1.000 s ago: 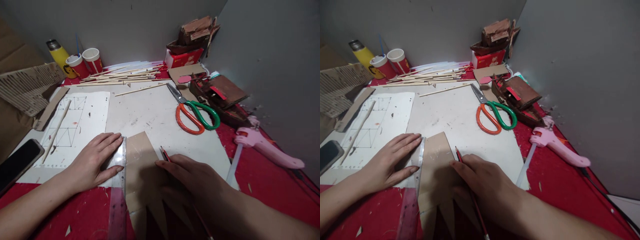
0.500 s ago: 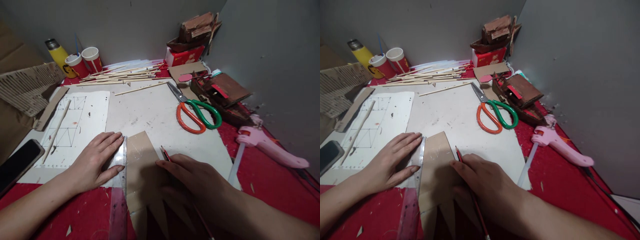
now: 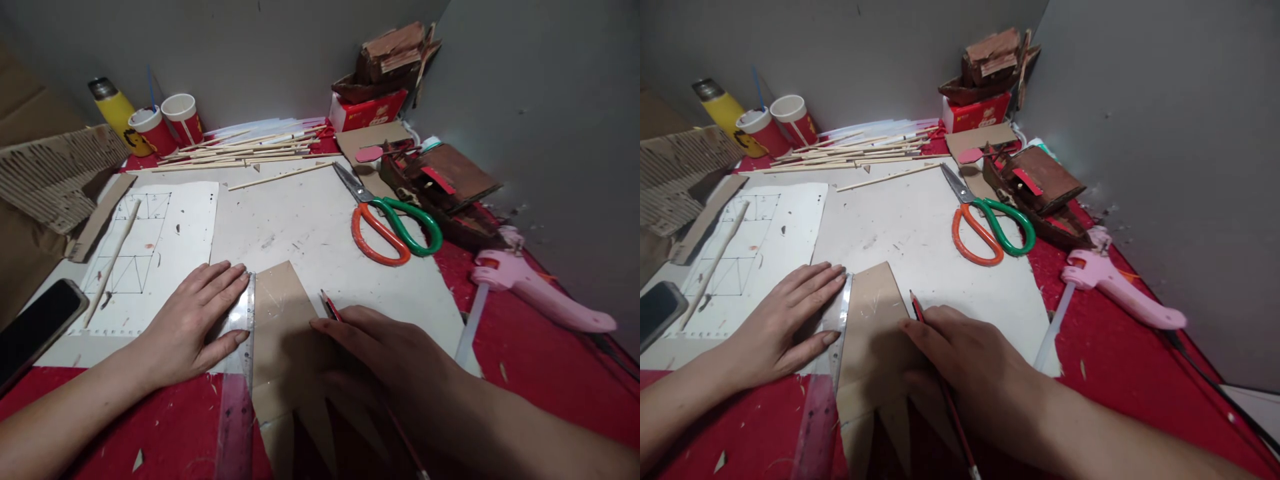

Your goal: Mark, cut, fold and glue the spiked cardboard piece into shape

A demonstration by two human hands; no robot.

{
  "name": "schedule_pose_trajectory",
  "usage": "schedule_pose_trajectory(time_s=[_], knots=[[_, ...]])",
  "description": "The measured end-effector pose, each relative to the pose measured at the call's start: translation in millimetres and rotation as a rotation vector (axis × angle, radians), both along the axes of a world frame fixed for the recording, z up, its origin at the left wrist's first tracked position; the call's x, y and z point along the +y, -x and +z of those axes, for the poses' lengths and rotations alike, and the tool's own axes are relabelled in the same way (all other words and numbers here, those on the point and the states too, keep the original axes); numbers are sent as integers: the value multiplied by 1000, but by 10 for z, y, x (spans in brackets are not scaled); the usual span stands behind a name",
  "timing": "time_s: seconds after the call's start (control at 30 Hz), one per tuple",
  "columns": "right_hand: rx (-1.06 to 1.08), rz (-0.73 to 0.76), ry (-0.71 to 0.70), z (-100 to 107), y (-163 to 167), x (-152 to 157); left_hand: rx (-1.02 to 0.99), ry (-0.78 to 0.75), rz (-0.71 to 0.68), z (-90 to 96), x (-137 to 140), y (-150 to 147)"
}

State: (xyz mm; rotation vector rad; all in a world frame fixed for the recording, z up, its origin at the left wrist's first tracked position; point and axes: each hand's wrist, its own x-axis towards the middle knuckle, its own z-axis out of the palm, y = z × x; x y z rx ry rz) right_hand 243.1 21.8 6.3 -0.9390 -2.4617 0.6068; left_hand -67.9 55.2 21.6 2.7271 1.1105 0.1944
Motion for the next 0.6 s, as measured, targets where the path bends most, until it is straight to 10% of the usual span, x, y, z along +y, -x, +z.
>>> schedule_pose_trajectory(time_s=[0.6], knots=[[118,-68,151,207,-19,22,-24,-27,17,-42,16,15]])
